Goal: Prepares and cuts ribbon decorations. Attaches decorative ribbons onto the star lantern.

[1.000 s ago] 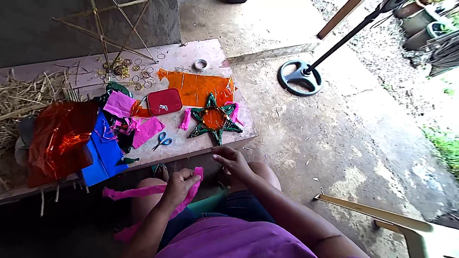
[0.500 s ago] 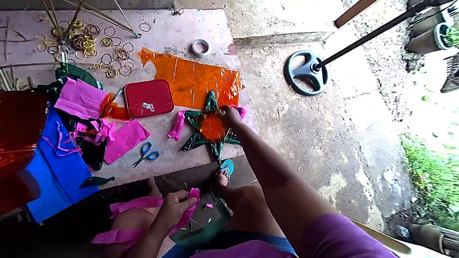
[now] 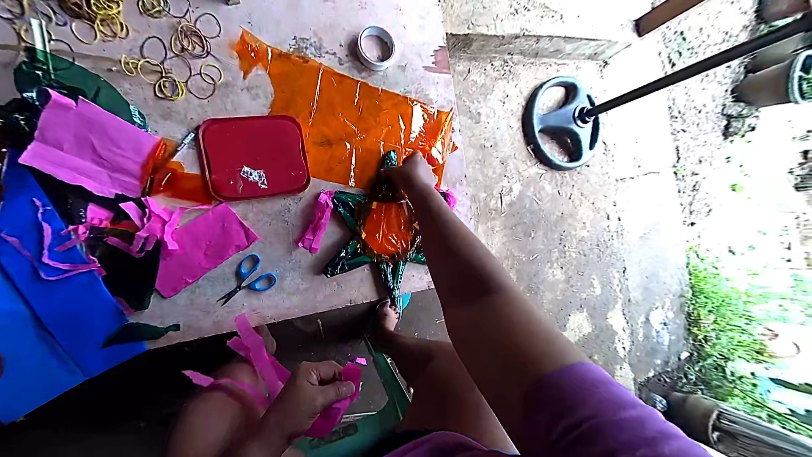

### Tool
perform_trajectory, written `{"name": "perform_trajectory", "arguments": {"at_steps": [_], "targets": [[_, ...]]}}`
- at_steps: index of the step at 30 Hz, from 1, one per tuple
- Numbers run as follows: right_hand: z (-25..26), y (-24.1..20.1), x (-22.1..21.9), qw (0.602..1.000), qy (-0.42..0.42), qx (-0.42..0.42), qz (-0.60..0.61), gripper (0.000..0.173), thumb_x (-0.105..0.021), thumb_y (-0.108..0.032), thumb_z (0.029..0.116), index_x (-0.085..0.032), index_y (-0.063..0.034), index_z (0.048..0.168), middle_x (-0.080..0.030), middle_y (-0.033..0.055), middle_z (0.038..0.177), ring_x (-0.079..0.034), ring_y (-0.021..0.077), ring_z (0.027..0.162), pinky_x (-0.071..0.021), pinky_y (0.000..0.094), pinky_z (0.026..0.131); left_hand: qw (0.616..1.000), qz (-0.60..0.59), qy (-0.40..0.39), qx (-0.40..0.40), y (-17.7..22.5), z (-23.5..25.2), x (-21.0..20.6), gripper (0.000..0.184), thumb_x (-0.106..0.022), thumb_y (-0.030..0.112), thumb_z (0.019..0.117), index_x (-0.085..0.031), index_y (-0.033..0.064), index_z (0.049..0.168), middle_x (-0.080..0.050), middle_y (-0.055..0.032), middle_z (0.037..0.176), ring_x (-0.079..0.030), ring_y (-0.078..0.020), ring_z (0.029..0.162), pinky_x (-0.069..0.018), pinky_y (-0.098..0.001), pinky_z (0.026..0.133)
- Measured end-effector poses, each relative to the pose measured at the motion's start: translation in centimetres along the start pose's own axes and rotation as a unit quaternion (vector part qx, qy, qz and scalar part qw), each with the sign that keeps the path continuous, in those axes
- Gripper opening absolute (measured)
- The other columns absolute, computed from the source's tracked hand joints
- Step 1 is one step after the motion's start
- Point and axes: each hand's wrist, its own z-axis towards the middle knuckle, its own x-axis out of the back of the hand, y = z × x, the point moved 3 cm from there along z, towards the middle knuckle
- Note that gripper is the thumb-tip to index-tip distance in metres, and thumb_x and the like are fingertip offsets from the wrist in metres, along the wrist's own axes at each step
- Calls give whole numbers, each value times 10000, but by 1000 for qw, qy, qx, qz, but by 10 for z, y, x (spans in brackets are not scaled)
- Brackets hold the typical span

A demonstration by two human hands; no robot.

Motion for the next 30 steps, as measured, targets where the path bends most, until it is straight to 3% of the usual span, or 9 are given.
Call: {"name": "perform_trajectory", "arguments": {"at_steps": [2,6,8,11,15,19,22,25,30], "targets": [[-2,-3,2,1000,-4,-10,0,838,-815,-445,825,-474,14,1438,-615,273,1310,-579,453,1240,-443,684,981,1000,-9,-8,0,-1,-1,0,78,-703,124,902,-742,117,835,-680,83,750,-617,7,647,-517,-179,596],[-4,-2,3,999,-31,4,21,592,-779,-434,865,-663,3,1247,-640,266,1256,-582,446,1217,-437,694,963,1000,-7,-17,-9,-2,-5,-1,94,-700,118,905,-731,117,816,-666,82,734,-614,1,640,-518,-184,595],[-5,4,3,996,-36,29,81,543,-807,-371,852,-672,3,1223,-652,262,1219,-592,434,1189,-448,673,973,1000,-2,-20,-13,-1,-8,-3,98,-698,104,905,-734,113,815,-671,78,730,-618,-4,640,-524,-188,604],[-26,10,14,981,-56,78,167,558,-808,-299,884,-605,35,1281,-655,261,1202,-629,390,1135,-486,598,987,999,28,-36,-18,0,-12,-6,96,-698,113,912,-727,113,821,-656,86,726,-607,4,641,-516,-186,610],[-88,30,40,935,-96,189,285,440,-763,-154,921,-583,53,1265,-682,209,1131,-697,266,968,-583,459,878,994,78,-61,-39,0,-15,-12,111,-704,123,923,-729,103,817,-654,90,710,-591,14,626,-498,-180,598],[-158,58,84,879,-45,292,375,290,-725,-82,921,-653,19,1184,-731,84,1006,-711,132,893,-607,351,838,983,163,-34,-75,3,-22,-19,120,-701,147,941,-722,78,846,-649,81,722,-576,15,633,-489,-194,610],[-212,77,127,845,23,332,418,203,-701,-67,938,-668,1,1126,-732,35,964,-708,105,861,-616,340,814,976,163,43,-137,7,-39,-24,131,-687,126,939,-703,47,836,-645,47,764,-594,-17,683,-523,-235,670],[-268,90,174,813,63,361,452,140,-665,-87,960,-659,-50,1095,-725,-12,931,-706,94,833,-622,334,787,957,157,112,-216,25,-68,-31,134,-678,108,950,-699,53,829,-652,53,753,-598,-14,665,-526,-220,651],[-358,100,247,783,106,394,470,87,-655,-95,978,-634,-90,1062,-714,-47,902,-704,75,810,-619,303,773,893,278,180,-304,70,-126,-50,185,-673,172,978,-687,68,825,-571,87,663,-495,23,581,-438,-184,588]]}}
